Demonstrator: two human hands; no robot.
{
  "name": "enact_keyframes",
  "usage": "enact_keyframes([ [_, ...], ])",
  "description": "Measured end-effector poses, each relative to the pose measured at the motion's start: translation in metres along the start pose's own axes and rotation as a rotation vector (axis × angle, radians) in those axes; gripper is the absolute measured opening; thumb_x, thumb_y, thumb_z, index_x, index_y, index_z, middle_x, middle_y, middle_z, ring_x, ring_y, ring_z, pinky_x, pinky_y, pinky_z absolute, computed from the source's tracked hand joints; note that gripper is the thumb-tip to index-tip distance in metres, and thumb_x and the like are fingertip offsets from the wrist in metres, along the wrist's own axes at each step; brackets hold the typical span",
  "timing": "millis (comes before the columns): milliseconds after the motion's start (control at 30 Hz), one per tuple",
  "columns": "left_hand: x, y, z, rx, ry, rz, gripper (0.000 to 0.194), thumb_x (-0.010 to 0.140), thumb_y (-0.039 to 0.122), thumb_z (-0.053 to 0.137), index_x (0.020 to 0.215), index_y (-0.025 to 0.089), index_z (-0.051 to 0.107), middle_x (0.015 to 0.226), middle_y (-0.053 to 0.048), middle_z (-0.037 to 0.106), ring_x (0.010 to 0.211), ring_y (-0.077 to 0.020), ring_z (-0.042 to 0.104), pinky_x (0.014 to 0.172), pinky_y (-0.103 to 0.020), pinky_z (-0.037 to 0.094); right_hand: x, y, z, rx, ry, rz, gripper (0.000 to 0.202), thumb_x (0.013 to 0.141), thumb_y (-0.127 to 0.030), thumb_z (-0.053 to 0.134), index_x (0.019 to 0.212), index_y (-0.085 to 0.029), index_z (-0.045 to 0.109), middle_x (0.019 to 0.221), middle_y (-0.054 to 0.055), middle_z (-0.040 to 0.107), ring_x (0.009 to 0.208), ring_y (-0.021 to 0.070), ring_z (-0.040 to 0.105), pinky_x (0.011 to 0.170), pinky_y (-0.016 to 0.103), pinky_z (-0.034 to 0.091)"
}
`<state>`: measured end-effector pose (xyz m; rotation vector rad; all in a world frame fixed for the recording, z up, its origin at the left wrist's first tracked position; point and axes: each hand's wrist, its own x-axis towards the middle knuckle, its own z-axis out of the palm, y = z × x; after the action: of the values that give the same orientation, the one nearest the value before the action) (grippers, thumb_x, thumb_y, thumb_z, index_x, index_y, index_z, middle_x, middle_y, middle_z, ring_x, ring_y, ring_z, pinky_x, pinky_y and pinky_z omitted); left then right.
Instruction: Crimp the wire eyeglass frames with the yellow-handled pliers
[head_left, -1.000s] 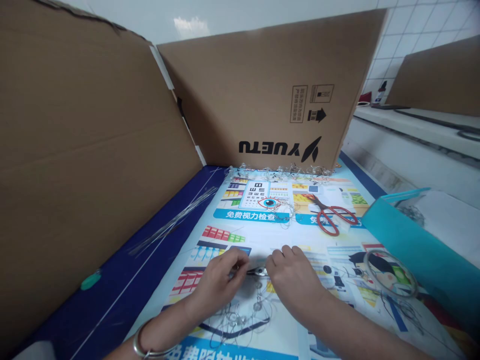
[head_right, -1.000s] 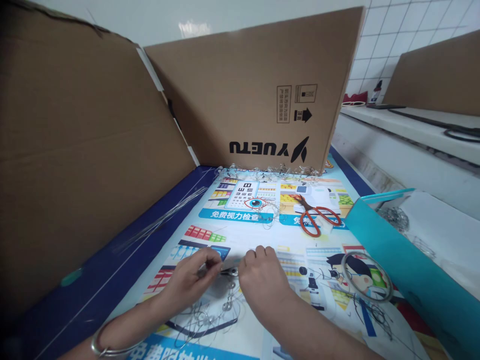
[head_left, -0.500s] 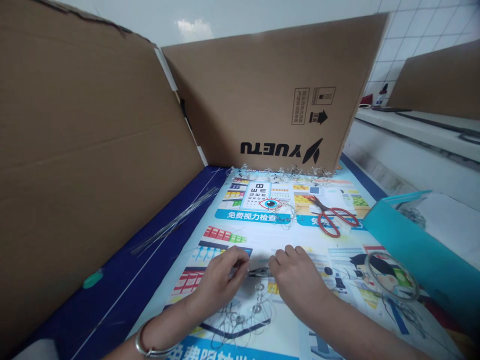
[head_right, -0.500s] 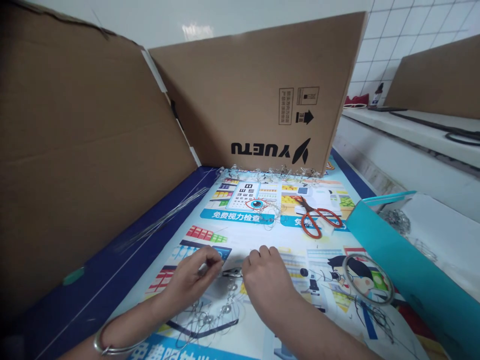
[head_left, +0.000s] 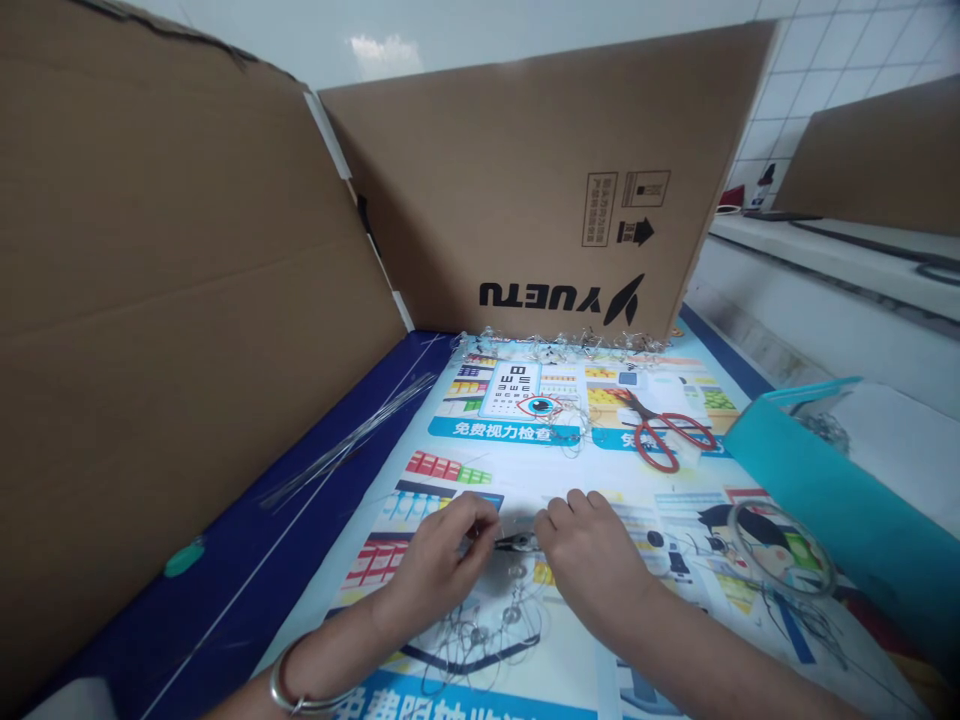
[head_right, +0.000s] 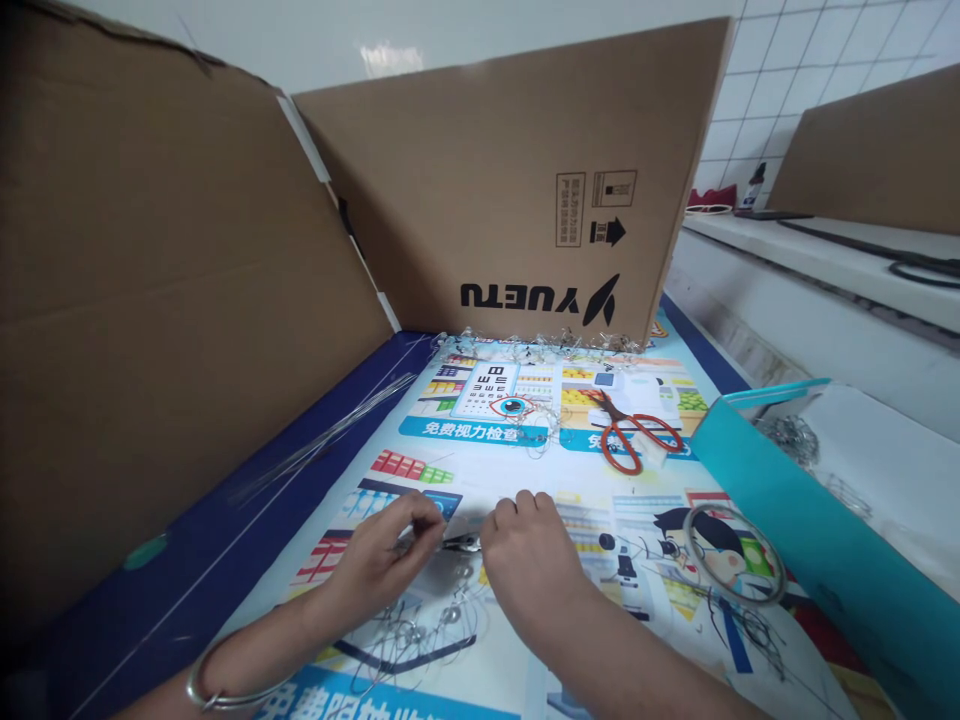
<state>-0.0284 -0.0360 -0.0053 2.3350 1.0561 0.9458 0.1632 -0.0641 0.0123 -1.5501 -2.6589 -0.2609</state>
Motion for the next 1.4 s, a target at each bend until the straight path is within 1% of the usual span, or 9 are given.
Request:
enact_keyframes([
  [267,0.0,-0.006,0.001,0.061,-0.02,0.096,0.008,0.084,0.012,0.044,0.083,0.017,0.049,0.073,-0.002,0.054,0.066,-0.0136,0.049,0.06,-0.026,0.039,0.002,0.001,-0.001,0.016,0.001,-0.009,0.006,0.075,-0.01,0.057,0.079,-0.015,0.057,0.074,0.006,0.057,0.072,0.0212,0.047,0.062,0.034,0.029],
  [500,-0.002,-0.007,0.0,0.018,-0.05,0.183,0.011,0.084,0.009,0.044,0.087,0.018,0.049,0.077,-0.002,0.057,0.071,-0.014,0.051,0.064,-0.027,0.04,0.004,0.001,-0.003,0.026,-0.014,-0.018,0.006,0.075,-0.009,0.057,0.076,-0.015,0.057,0.072,0.006,0.057,0.07,0.0216,0.048,0.06,0.034,0.029],
  [633,-0.001,-0.007,-0.001,0.01,-0.072,0.206,0.012,0.084,0.008,0.044,0.087,0.018,0.049,0.076,-0.002,0.056,0.07,-0.0135,0.051,0.064,-0.027,0.04,0.003,-0.002,-0.008,0.013,-0.013,-0.027,0.006,0.075,-0.009,0.056,0.077,-0.015,0.057,0.072,0.007,0.057,0.071,0.0219,0.048,0.059,0.034,0.03],
  [1067,0.0,-0.008,0.0,0.002,-0.069,0.154,0.01,0.084,0.011,0.043,0.084,0.018,0.049,0.074,-0.002,0.056,0.067,-0.0126,0.05,0.062,-0.025,0.04,0.003,-0.006,-0.013,-0.022,-0.008,-0.06,0.007,0.078,-0.008,0.052,0.077,-0.013,0.058,0.071,0.008,0.056,0.07,0.0214,0.048,0.058,0.034,0.03],
  [1267,0.001,-0.005,-0.001,-0.015,-0.026,0.077,0.008,0.083,0.011,0.044,0.082,0.017,0.049,0.073,-0.001,0.054,0.065,-0.0122,0.049,0.06,-0.024,0.04,0.004,-0.001,-0.01,-0.045,0.031,-0.028,0.006,0.076,-0.009,0.054,0.078,-0.014,0.057,0.072,0.007,0.055,0.071,0.0209,0.047,0.06,0.034,0.03],
  [1400,0.002,-0.004,-0.002,-0.016,-0.022,0.072,0.008,0.083,0.011,0.045,0.082,0.017,0.049,0.073,-0.001,0.054,0.066,-0.0122,0.05,0.061,-0.024,0.04,0.004,0.002,-0.008,-0.037,0.036,-0.018,0.006,0.076,-0.01,0.054,0.078,-0.014,0.057,0.072,0.007,0.055,0.071,0.0203,0.047,0.06,0.033,0.03],
])
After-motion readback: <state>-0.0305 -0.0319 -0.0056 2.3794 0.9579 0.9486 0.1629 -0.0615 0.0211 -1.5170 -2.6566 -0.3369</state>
